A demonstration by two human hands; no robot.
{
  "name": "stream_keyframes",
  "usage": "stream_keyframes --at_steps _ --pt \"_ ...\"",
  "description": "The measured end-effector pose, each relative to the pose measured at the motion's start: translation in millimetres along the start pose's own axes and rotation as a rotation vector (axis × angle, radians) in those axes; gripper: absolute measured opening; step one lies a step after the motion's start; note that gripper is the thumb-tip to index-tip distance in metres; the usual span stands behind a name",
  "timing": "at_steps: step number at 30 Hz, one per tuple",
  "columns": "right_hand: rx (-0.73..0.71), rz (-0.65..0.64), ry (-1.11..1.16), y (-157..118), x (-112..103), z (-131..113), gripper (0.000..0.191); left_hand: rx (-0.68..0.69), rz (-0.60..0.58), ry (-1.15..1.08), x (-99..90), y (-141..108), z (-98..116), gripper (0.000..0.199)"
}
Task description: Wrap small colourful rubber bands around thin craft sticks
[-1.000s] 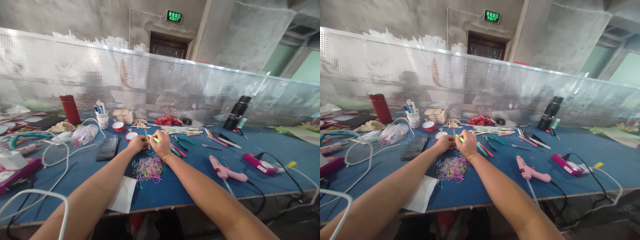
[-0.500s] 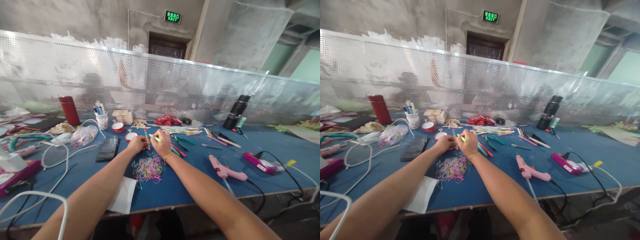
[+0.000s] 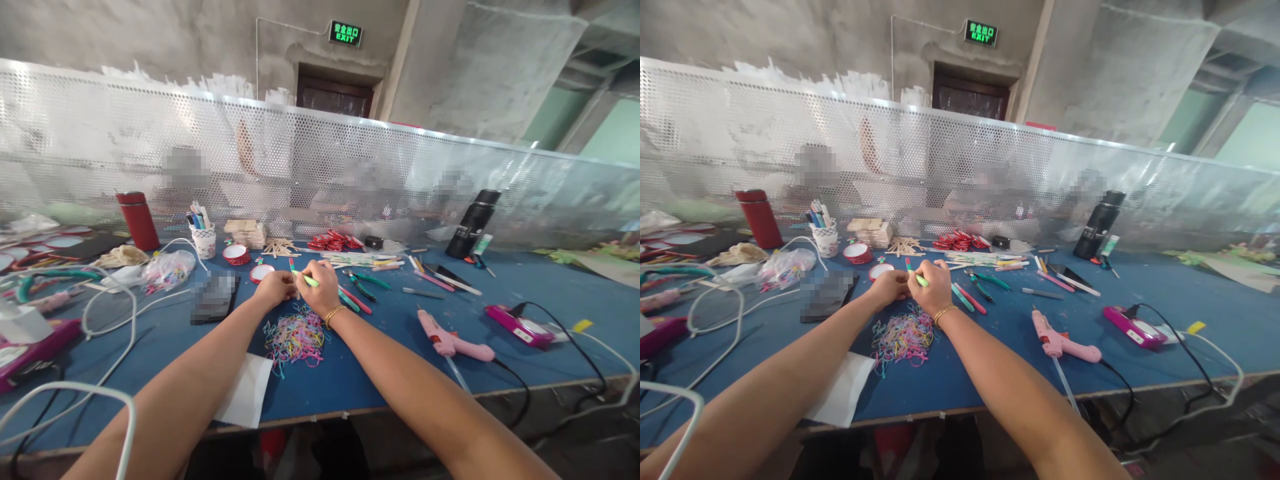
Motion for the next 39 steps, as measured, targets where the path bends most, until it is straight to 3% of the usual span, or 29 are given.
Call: stream_keyframes --at_steps 39 --pt "0.018 0.037 -0.045 2.9 -4.5 4.9 0.020 -0.059 0.029 -0.020 -2.3 -6.3 5.4 0.025"
Point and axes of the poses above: each hand's wrist, its own y-axis towards the middle knuckle, its own x-axis out of the palm, z = x × y, the point moved 9 cm from there along y, towards the middle knuckle, and after that the axes turned 14 degrees about z, right-handed, at the moved point
